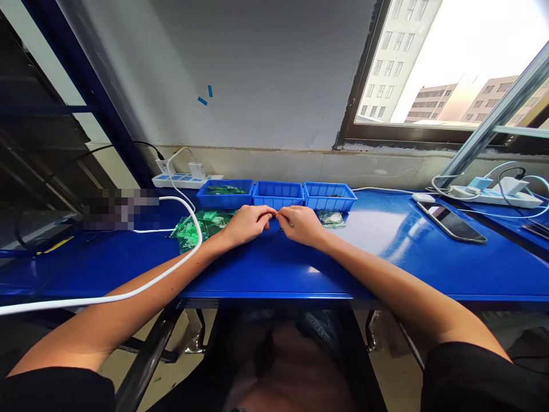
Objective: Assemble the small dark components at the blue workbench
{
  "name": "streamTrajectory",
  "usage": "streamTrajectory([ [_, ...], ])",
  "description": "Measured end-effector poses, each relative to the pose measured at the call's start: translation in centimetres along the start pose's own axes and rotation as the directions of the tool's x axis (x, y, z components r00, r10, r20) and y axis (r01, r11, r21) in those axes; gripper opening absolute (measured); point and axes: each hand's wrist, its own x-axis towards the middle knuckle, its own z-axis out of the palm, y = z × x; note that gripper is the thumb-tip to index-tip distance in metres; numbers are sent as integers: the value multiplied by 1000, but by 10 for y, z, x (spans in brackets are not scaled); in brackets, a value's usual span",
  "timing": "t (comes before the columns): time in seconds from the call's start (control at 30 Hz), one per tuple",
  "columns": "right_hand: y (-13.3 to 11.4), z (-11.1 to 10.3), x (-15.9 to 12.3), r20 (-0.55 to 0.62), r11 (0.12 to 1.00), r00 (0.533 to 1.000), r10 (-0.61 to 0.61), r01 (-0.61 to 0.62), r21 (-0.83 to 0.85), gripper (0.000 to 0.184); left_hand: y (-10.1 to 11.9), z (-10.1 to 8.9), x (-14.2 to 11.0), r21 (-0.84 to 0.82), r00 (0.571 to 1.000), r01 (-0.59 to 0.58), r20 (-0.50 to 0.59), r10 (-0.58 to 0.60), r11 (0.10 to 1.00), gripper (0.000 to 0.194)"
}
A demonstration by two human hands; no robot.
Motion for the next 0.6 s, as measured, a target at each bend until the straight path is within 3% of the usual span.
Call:
streamTrajectory([
  [0.17,1,0,0,-7,997,1000,7,-6,77,27,2,-1,0,-147,999,10,-37,-16,989,40],
  [0.3,0,0,-1,-6,991,1000,-11,11,133,26,3,-2,-1,-194,999,-43,-37,36,980,40],
  [0.6,-1,2,0,-2,993,1000,20,-19,117,27,2,-3,-3,78,994,-71,-73,77,994,36],
])
